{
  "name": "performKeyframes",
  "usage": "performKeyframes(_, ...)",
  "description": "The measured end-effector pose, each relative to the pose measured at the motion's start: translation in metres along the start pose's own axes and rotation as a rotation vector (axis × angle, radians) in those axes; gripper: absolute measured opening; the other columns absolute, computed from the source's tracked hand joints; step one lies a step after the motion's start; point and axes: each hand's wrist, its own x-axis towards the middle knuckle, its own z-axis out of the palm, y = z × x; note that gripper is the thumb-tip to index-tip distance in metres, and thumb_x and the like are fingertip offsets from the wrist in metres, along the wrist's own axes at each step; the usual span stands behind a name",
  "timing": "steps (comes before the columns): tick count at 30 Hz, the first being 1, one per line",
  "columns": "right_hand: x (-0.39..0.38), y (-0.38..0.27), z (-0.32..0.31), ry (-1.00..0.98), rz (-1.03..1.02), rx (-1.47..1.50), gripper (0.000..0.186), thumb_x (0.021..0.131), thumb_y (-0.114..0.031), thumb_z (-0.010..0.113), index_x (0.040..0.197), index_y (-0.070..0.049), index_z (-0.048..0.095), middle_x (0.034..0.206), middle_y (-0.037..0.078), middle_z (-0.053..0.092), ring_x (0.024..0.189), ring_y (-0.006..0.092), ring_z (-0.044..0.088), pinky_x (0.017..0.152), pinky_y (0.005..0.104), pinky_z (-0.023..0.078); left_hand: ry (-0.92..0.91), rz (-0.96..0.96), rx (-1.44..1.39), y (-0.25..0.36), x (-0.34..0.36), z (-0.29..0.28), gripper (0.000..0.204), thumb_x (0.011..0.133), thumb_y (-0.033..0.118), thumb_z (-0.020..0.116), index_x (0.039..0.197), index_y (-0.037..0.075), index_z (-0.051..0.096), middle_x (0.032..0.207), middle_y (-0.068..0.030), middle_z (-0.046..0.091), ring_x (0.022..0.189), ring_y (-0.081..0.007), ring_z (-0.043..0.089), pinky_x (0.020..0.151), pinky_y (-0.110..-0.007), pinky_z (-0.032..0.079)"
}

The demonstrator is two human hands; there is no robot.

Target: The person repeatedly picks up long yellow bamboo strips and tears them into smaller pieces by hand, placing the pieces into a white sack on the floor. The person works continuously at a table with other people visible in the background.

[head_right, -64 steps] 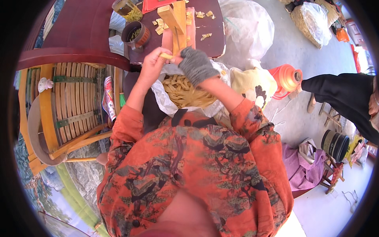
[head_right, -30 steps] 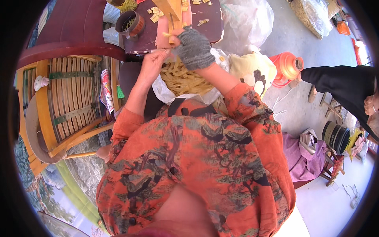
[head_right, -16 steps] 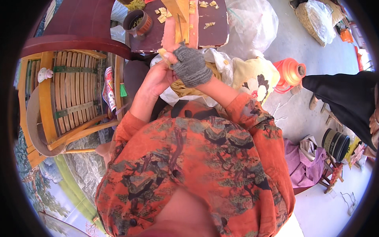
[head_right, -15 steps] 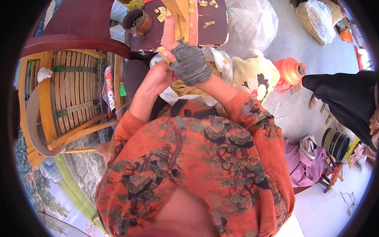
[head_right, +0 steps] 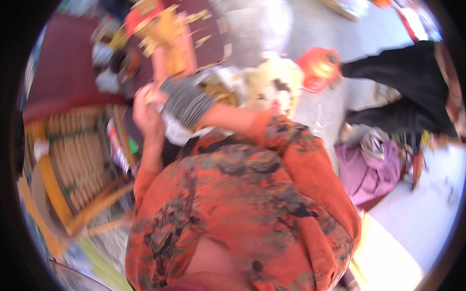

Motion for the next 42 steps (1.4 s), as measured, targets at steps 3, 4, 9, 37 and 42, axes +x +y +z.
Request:
performKeyframes(3,0.012,-0.024,-0.03,-0.087,0.128,-0.124,0.024,0.084,-0.03,0.05,0.085,-0.006,0.052,0.074,0.013,0.054,0.072,0.0316,0.055,0.069,0.0408,0.042,0.033,-0.388,-0.441,0.016,0.001,0.002,0.019,0.088,0.009,0.044,0.102,-0.002,0.053,0.091,-0.0066,0.056,0.073,-0.0104,0.054,0.065,-0.021,0.044)
performKeyframes(4,0.02,-0.028,-0.04,-0.206,0.146,-0.243,0.028,0.084,-0.033,0.049,0.087,-0.005,0.052,0.076,0.012,0.056,0.073,0.0304,0.056,0.068,0.0396,0.042,0.026,-0.481,-0.662,0.017,0.005,0.004,0.02,0.086,0.0,0.041,0.102,-0.003,0.052,0.091,-0.0077,0.057,0.065,-0.0089,0.053,0.059,-0.018,0.043)
performKeyframes(9,0.023,-0.018,-0.055,-0.085,0.201,-0.089,0.026,0.083,-0.032,0.048,0.08,-0.008,0.059,0.079,0.013,0.061,0.069,0.0264,0.062,0.071,0.0398,0.045,-0.036,-0.624,-1.091,0.03,0.021,-0.001,0.025,0.087,0.002,0.04,0.108,-0.006,0.049,0.096,-0.0116,0.057,0.078,-0.0144,0.057,0.073,-0.025,0.046)
performKeyframes(37,0.02,0.027,-0.049,0.142,1.152,1.03,0.016,0.079,-0.023,0.065,0.082,-0.014,0.051,0.055,-0.007,0.04,0.044,0.0017,0.032,0.039,0.019,0.022,-0.238,-0.773,-1.094,0.013,0.021,0.028,0.006,0.082,0.001,0.06,0.088,0.0,0.059,0.077,-0.0038,0.059,0.059,-0.0059,0.049,0.066,-0.027,0.054)
performKeyframes(42,0.009,0.047,-0.056,0.122,1.109,0.977,0.018,0.078,-0.024,0.066,0.085,-0.013,0.053,0.056,-0.008,0.038,0.045,0.0034,0.033,0.042,0.0201,0.024,-0.296,-0.804,-1.017,0.015,0.01,0.013,0.004,0.081,0.001,0.061,0.084,0.002,0.06,0.074,-0.0027,0.058,0.056,-0.0049,0.047,0.065,-0.027,0.054)
